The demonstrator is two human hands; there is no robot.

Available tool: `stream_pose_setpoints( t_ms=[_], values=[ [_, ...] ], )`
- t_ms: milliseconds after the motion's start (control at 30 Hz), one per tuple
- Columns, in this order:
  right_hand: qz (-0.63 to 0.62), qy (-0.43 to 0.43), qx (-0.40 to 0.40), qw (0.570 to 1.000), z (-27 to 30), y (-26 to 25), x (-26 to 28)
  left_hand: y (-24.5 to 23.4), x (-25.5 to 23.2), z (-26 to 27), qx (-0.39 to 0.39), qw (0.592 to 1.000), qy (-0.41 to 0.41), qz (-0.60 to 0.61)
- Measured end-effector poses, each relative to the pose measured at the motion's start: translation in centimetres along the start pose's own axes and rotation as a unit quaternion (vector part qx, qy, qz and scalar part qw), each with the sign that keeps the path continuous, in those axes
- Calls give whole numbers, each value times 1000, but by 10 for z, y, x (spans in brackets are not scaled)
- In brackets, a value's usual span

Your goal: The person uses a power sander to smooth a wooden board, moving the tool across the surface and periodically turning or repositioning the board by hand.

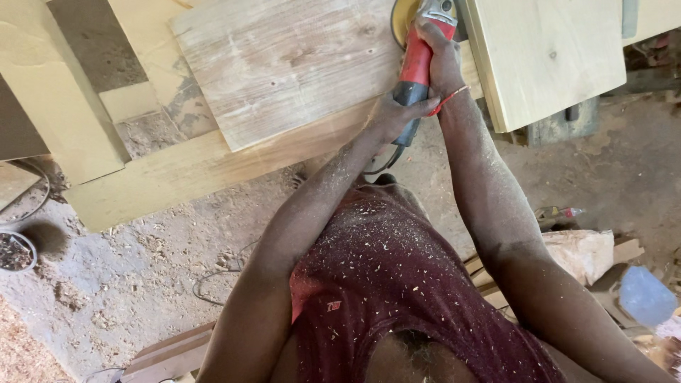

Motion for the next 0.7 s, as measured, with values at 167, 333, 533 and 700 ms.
stream_pose_setpoints(
  t_ms=[167,333,533,700],
  values=[
    [-3,44,-15,999,16,22,-42,-23,13,49,-26,999,-35,-9],
    [41,81,73,993,28,91,-102,-71,37,117,-126,986,-92,55],
    [124,110,180,969,69,192,-141,-126,58,186,-216,968,-34,126],
    [202,137,142,959,88,223,-139,-147,58,206,-251,953,-16,169]
  ],
)
Point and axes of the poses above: each hand's wrist, its own z-axis away from the middle knuckle, its own y-axis out of the palm, x = y × z, the point moved 5 cm from there along -z, towards the middle knuckle, and after that the axes turned 2 degrees about y, right-handed, at the moved point
